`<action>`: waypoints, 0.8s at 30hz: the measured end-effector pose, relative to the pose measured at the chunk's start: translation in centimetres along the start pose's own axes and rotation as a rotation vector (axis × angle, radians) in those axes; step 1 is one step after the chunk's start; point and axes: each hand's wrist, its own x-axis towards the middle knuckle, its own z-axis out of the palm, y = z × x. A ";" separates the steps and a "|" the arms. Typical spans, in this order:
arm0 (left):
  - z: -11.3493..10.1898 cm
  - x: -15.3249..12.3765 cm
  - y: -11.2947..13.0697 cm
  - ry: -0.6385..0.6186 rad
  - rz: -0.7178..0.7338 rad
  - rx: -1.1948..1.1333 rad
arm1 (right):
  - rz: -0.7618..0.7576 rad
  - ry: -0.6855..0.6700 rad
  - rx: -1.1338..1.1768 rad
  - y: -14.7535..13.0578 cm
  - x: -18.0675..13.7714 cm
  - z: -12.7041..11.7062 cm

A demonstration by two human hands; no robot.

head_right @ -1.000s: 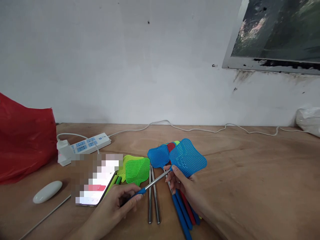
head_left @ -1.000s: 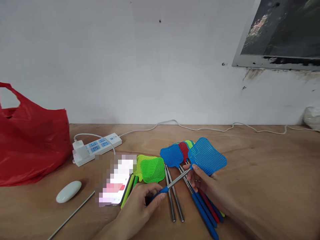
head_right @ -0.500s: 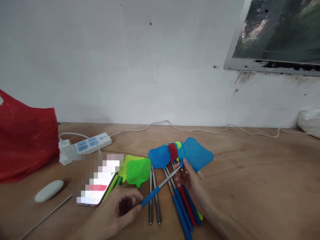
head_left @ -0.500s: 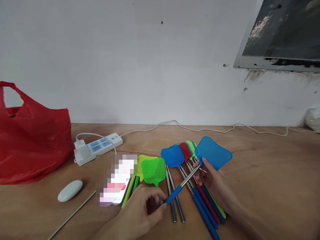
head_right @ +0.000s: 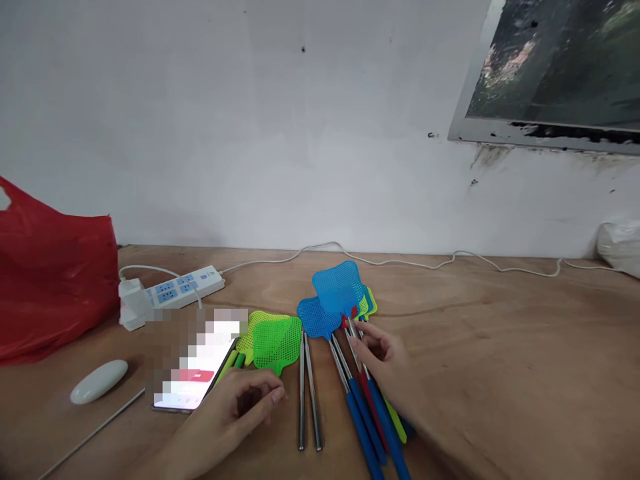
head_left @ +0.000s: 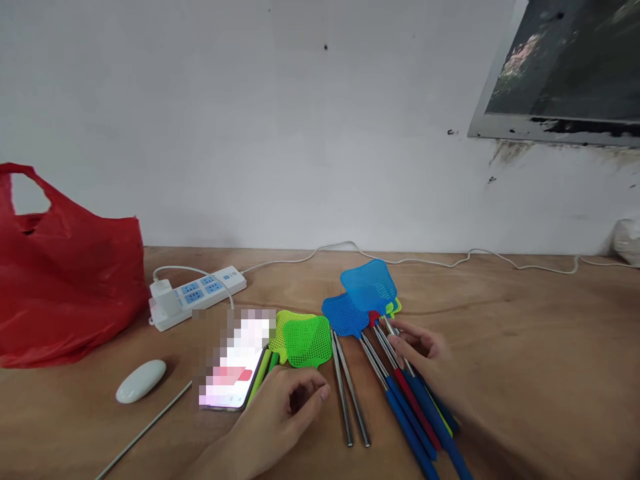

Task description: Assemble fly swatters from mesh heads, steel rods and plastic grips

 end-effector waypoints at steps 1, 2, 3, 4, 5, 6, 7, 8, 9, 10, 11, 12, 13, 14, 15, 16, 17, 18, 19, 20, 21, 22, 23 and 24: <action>0.0 0.0 -0.1 0.004 0.003 0.012 | -0.046 -0.003 -0.083 0.3 0.2 -0.2; 0.0 0.0 -0.1 0.007 0.010 0.026 | -0.093 -0.007 -0.169 0.6 0.3 -0.3; 0.1 0.0 -0.2 0.010 0.017 0.042 | -0.140 -0.009 -0.255 1.0 0.4 -0.4; 0.1 0.0 -0.3 0.013 0.026 0.061 | -0.184 -0.006 -0.340 1.4 0.5 -0.4; 0.1 0.0 -0.3 0.017 0.034 0.080 | -0.225 0.003 -0.421 1.8 0.5 -0.4; 0.1 0.0 -0.4 0.019 0.044 0.098 | -0.261 0.014 -0.497 2.3 0.6 -0.4; 0.1 0.0 -0.4 0.020 0.053 0.111 | -0.289 0.019 -0.564 2.7 0.5 -0.5; 0.1 0.0 -0.4 0.021 0.058 0.120 | -0.313 0.019 -0.632 3.0 0.5 -0.5; 0.1 0.0 -0.4 0.022 0.059 0.123 | -0.335 0.018 -0.700 3.3 0.5 -0.6; 0.1 0.0 -0.3 0.022 0.056 0.119 | -0.353 0.018 -0.768 3.4 0.5 -0.7; 0.0 0.0 -0.3 0.024 0.051 0.112 | -0.367 0.018 -0.836 3.5 0.4 -0.8; 0.0 0.0 -0.2 0.028 0.047 0.102 | -0.374 0.021 -0.900 3.5 0.4 -0.9; -0.1 0.0 -0.2 0.032 0.042 0.093 | -0.376 0.029 -0.956 3.4 0.3 -1.0; -0.1 0.0 -0.2 0.037 0.039 0.088 | -0.376 0.037 -1.003 3.3 0.2 -1.1; -0.2 0.1 -0.3 0.042 0.036 0.086 | -0.374 0.044 -1.041 3.2 0.2 -1.2; -0.2 0.1 -0.4 0.048 0.033 0.089 | -0.374 0.048 -1.072 3.1 0.1 -1.3; -0.2 0.1 -0.5 0.057 0.029 0.099 | -0.372 0.051 -1.096 3.1 0.1 -1.3; -0.3 0.2 -0.6 0.070 0.026 0.115 | -0.366 0.048 -1.112 3.0 0.0 -1.3; -0.4 0.2 -0.7 0.091 0.025 0.139 | -0.360 0.040 -1.123 3.0 0.0 -1.3; -0.5 0.2 -0.8 0.121 0.029 0.170 | -0.356 0.038 -1.130 2.9 0.0 -1.3; -0.6 0.2 -0.9 0.153 0.038 0.207 | -0.358 0.043 -1.136 2.9 0.0 -1.2; -0.8 0.2 -1.0 0.186 0.048 0.246 | -0.368 0.056 -1.140 2.8 0.0 -1.2; -0.9 0.3 -1.1 0.218 0.061 0.284 | -0.384 0.073 -1.140 2.7 0.0 -1.1; -1.1 0.3 -1.2 0.247 0.076 0.321 | -0.406 0.091 -1.135 2.5 0.0 -1.0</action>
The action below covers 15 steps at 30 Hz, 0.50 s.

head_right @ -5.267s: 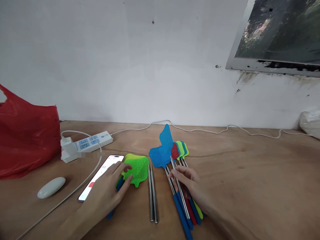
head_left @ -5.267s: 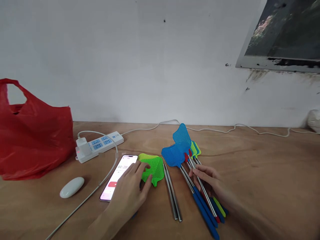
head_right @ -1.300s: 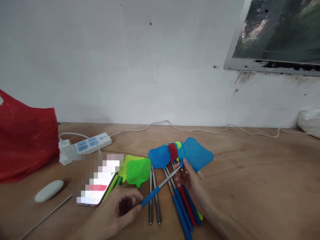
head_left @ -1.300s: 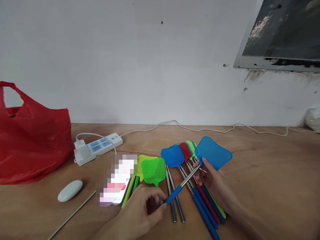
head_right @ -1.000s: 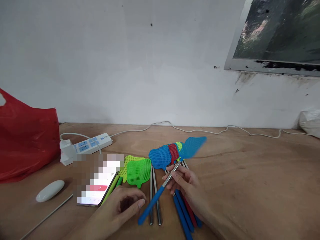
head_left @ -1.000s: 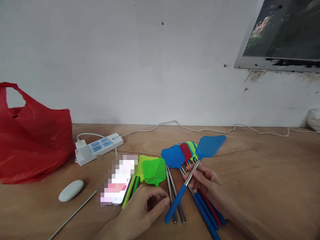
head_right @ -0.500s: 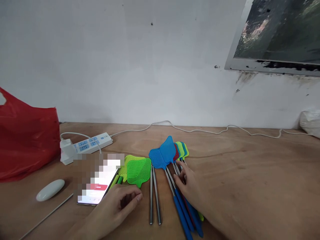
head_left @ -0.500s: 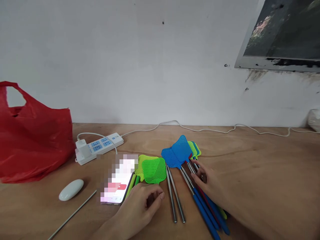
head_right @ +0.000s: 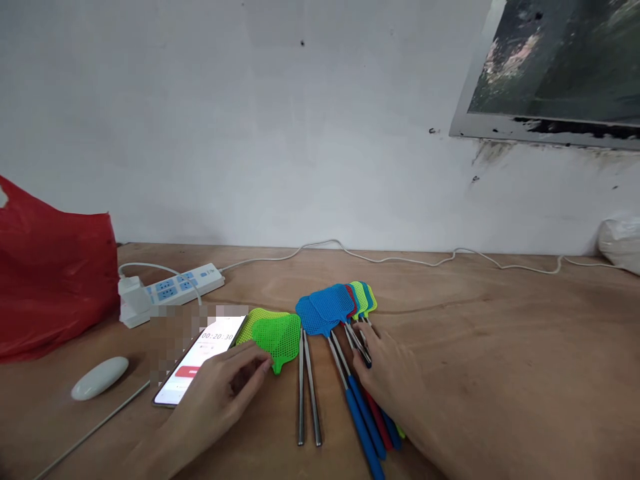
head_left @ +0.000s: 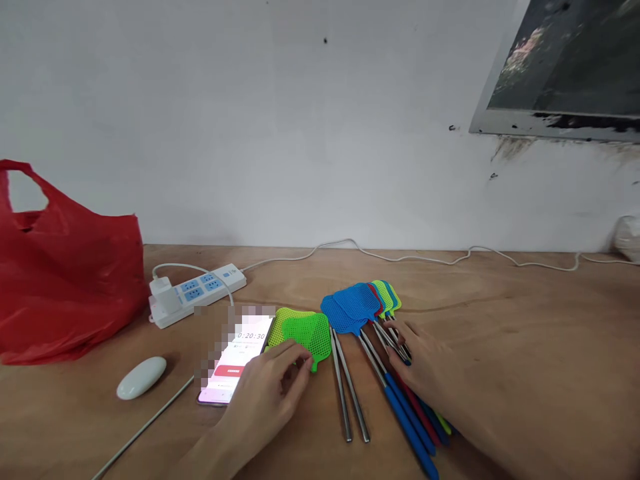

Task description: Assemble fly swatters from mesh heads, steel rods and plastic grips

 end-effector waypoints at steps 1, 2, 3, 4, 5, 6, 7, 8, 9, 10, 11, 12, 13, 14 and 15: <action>0.0 0.1 -0.2 0.027 0.015 0.035 | -0.014 0.025 0.012 -0.2 0.0 -0.2; -0.1 0.1 -0.4 0.052 0.033 0.069 | -0.038 0.040 0.038 -0.4 0.0 -0.4; 0.0 0.2 -0.6 0.073 0.051 0.103 | -0.075 0.043 0.077 -0.7 0.0 -0.6; 0.1 0.2 -0.8 0.088 0.069 0.137 | -0.128 0.036 0.124 -1.1 0.0 -0.9; 0.3 0.2 -1.1 0.094 0.084 0.173 | -0.195 0.013 0.170 -1.5 -0.1 -1.2; 0.5 0.2 -1.4 0.094 0.096 0.210 | -0.267 -0.023 0.209 -1.9 -0.3 -1.6; 0.7 0.1 -1.7 0.090 0.103 0.245 | -0.359 -0.061 0.236 -2.3 -0.5 -1.9; 1.0 0.1 -2.0 0.085 0.108 0.277 | -0.420 -0.113 0.247 -2.8 -0.6 -2.1; 1.2 0.0 -2.2 0.078 0.115 0.303 | -0.459 -0.154 0.255 -3.2 -0.8 -2.3; 1.4 0.0 -2.5 0.074 0.124 0.324 | -0.490 -0.187 0.266 -3.5 -1.0 -2.5; 1.7 -0.1 -2.7 0.071 0.136 0.336 | -0.503 -0.215 0.277 -3.8 -1.1 -2.6; 1.8 -0.1 -2.8 0.071 0.150 0.341 | -0.510 -0.234 0.291 -4.0 -1.2 -2.7; 1.9 -0.1 -2.9 0.073 0.160 0.339 | -0.512 -0.248 0.306 -4.2 -1.3 -2.7; 1.9 -0.1 -2.8 0.078 0.167 0.333 | -0.509 -0.259 0.320 -4.3 -1.3 -2.7; 1.9 -0.1 -2.8 0.086 0.169 0.325 | -0.507 -0.269 0.333 -4.3 -1.3 -2.7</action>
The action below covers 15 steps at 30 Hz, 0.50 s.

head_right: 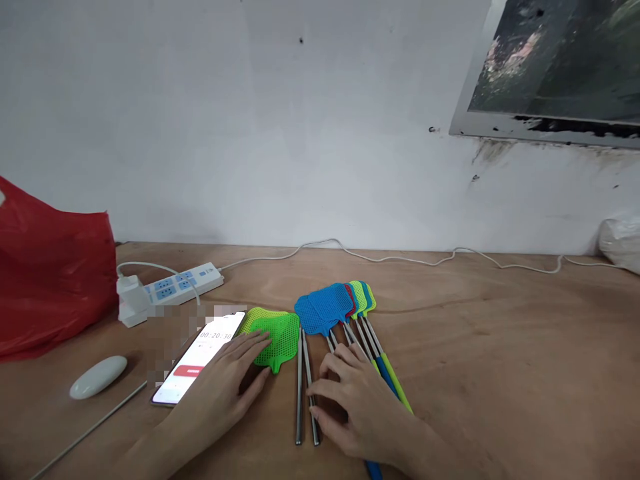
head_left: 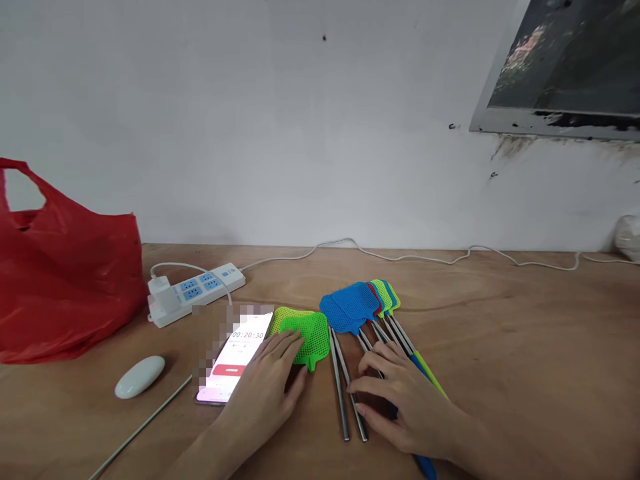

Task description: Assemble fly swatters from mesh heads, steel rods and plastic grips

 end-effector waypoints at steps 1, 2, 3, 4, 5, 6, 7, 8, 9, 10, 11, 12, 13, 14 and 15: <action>-0.1 0.1 0.1 0.007 -0.003 -0.009 | -0.002 -0.005 0.011 0.0 0.0 0.0; -0.3 0.2 0.2 0.006 -0.009 -0.017 | -0.005 -0.009 0.018 0.1 0.0 0.1; -0.6 0.3 0.3 0.001 -0.015 -0.024 | -0.008 -0.012 0.020 0.2 0.1 0.2; -0.7 0.5 0.4 -0.006 -0.023 -0.028 | -0.009 -0.012 0.018 0.3 0.1 0.3; -0.9 0.5 0.4 -0.013 -0.029 -0.031 | -0.005 -0.006 0.009 0.4 0.1 0.4; -0.9 0.6 0.4 -0.018 -0.036 -0.029 | 0.009 0.006 -0.005 0.4 0.1 0.5; -0.9 0.6 0.3 -0.016 -0.042 -0.022 | 0.034 0.022 -0.023 0.5 0.1 0.6; -0.7 0.5 0.2 -0.006 -0.045 -0.007 | 0.064 0.033 -0.043 0.6 0.1 0.7; -0.4 0.4 -0.1 0.005 -0.046 0.010 | 0.093 0.040 -0.062 0.6 0.1 0.8; -0.1 0.2 -0.3 0.020 -0.044 0.033 | 0.117 0.041 -0.077 0.6 0.1 0.8; 0.3 0.0 -0.6 0.033 -0.043 0.061 | 0.135 0.035 -0.086 0.6 0.1 0.9; 0.6 -0.2 -0.9 0.036 -0.038 0.081 | 0.146 0.025 -0.090 0.5 0.1 0.9; 1.0 -0.3 -1.1 0.037 -0.034 0.095 | 0.153 0.013 -0.091 0.5 0.1 0.9; 1.2 -0.4 -1.2 0.033 -0.031 0.105 | 0.160 0.003 -0.093 0.4 0.1 0.9; 1.4 -0.5 -1.3 0.027 -0.028 0.110 | 0.168 -0.005 -0.097 0.4 0.1 0.9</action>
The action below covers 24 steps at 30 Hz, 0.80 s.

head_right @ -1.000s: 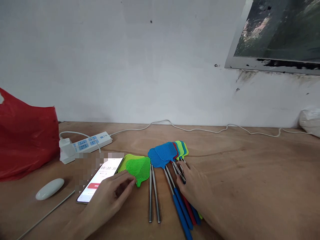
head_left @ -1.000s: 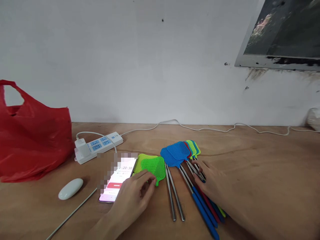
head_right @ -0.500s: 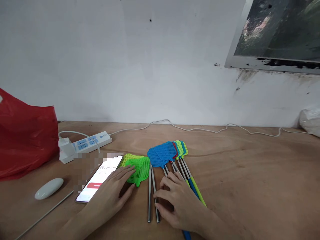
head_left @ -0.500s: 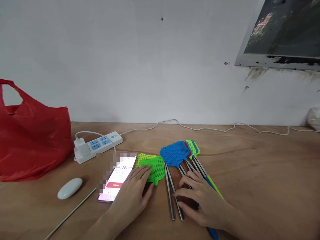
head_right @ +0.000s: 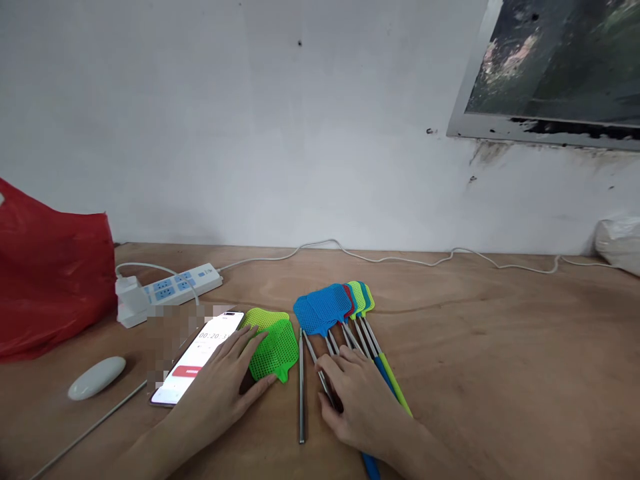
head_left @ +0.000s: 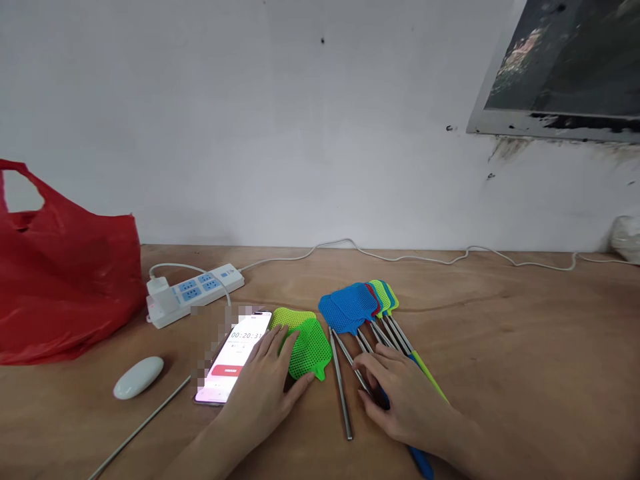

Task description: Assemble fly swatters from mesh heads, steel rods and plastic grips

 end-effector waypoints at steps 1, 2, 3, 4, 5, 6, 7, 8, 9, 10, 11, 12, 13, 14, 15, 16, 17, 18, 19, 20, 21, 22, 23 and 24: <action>0.1 0.0 0.0 -0.007 0.003 0.004 | 0.006 -0.010 -0.007 0.0 0.0 0.0; 0.1 0.0 0.0 -0.014 0.003 0.010 | 0.010 -0.020 -0.014 -0.1 0.0 0.0; 0.1 0.0 0.1 -0.021 0.002 0.017 | 0.013 -0.028 -0.020 -0.1 0.0 0.0; 0.0 0.0 0.2 -0.027 0.000 0.022 | 0.011 -0.037 -0.021 -0.1 -0.1 0.0; -0.1 0.1 0.2 -0.030 -0.004 0.024 | 0.009 -0.044 -0.019 -0.1 -0.1 0.0; -0.2 0.2 0.3 -0.032 -0.008 0.021 | 0.007 -0.051 -0.016 0.0 -0.1 0.1; -0.3 0.2 0.3 -0.033 -0.012 0.011 | 0.009 -0.056 -0.014 0.0 -0.1 0.1; -0.4 0.2 0.3 -0.034 -0.018 -0.005 | 0.013 -0.058 -0.011 0.0 -0.1 0.1; -0.4 0.3 0.3 -0.035 -0.027 -0.025 | 0.016 -0.061 -0.006 0.0 -0.1 0.1; -0.4 0.3 0.2 -0.037 -0.038 -0.046 | 0.020 -0.060 0.002 0.0 -0.1 0.2; -0.4 0.3 0.2 -0.036 -0.050 -0.065 | 0.024 -0.052 0.016 0.0 -0.1 0.2; -0.4 0.2 0.2 -0.028 -0.064 -0.078 | 0.026 -0.035 0.035 0.0 -0.1 0.3; -0.3 0.2 0.2 -0.016 -0.075 -0.084 | 0.029 -0.009 0.059 0.1 -0.1 0.3; -0.3 0.3 0.2 -0.003 -0.083 -0.084 | 0.035 0.020 0.088 0.1 -0.1 0.4; -0.4 0.3 0.3 0.010 -0.089 -0.081 | 0.045 0.050 0.119 0.1 0.0 0.4; -0.5 0.4 0.4 0.018 -0.096 -0.077 | 0.062 0.080 0.154 0.2 0.0 0.3; -0.7 0.4 0.5 0.021 -0.101 -0.076 | 0.087 0.100 0.201 0.3 0.1 0.3; -0.9 0.5 0.6 0.018 -0.106 -0.079 | 0.118 0.115 0.267 0.5 0.2 0.1; -1.2 0.6 0.7 0.014 -0.111 -0.085 | 0.153 0.128 0.352 0.7 0.2 0.0; -1.5 0.7 0.8 0.012 -0.119 -0.093 | 0.188 0.140 0.447 1.0 0.3 -0.2; -1.8 0.8 0.8 0.008 -0.126 -0.103 | 0.219 0.150 0.544 1.3 0.3 -0.4; -2.0 0.9 0.9 0.005 -0.133 -0.115 | 0.248 0.162 0.630 1.5 0.4 -0.6; -2.1 0.9 0.9 0.006 -0.140 -0.127 | 0.280 0.174 0.697 1.7 0.4 -0.9; -2.1 0.9 0.9 0.010 -0.146 -0.138 | 0.318 0.186 0.749 1.9 0.4 -1.1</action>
